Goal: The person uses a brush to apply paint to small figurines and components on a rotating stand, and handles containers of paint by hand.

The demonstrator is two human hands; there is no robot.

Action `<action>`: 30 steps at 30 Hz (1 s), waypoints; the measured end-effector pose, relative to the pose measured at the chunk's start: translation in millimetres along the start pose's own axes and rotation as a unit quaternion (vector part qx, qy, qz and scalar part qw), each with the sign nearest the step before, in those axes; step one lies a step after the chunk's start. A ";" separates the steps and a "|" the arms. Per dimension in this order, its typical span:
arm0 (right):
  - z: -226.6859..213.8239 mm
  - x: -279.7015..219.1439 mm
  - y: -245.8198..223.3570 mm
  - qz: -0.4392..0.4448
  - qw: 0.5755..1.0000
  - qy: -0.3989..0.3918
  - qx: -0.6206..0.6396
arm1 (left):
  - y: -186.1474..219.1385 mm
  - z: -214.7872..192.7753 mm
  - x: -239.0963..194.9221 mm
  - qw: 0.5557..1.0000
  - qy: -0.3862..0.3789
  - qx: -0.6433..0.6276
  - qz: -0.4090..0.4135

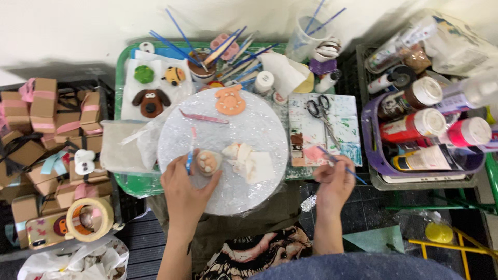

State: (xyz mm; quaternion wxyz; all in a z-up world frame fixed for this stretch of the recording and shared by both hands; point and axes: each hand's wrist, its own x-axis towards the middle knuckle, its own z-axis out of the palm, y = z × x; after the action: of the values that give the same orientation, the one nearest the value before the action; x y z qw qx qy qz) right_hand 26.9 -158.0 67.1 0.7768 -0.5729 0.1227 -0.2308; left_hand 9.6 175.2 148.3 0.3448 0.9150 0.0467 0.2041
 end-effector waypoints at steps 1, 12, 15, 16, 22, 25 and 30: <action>-18.0 7.5 0.9 -0.002 1.000 0.017 -0.015 | 2.9 1.3 0.4 1.000 0.020 0.002 0.023; -103.1 3.8 50.3 0.070 0.992 0.042 -0.096 | 63.0 47.6 -16.7 0.981 -0.130 -0.140 0.046; -100.3 3.3 47.1 0.040 0.991 -0.009 -0.131 | 65.2 59.0 -11.3 0.982 -0.127 -0.129 0.058; -101.2 2.5 43.8 0.030 0.990 -0.002 -0.140 | 63.9 61.0 -9.7 0.983 -0.122 -0.121 0.063; -96.5 7.2 26.1 -0.012 0.981 -0.042 -0.187 | 56.4 64.3 -9.6 0.981 -0.132 -0.127 0.061; -92.3 8.4 17.2 -0.020 0.972 -0.059 -0.228 | 56.4 66.2 -10.5 0.980 -0.130 -0.136 0.063; -84.8 9.0 3.5 -0.025 0.956 -0.079 -0.283 | 59.2 69.9 -13.0 0.980 -0.107 -0.139 0.092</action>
State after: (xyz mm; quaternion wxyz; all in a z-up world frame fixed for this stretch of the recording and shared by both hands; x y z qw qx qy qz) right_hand -3.2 -232.3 37.8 0.5841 -0.7884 0.1069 -0.1606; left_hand 22.9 84.7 134.9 0.4511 0.8754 -0.1033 0.1398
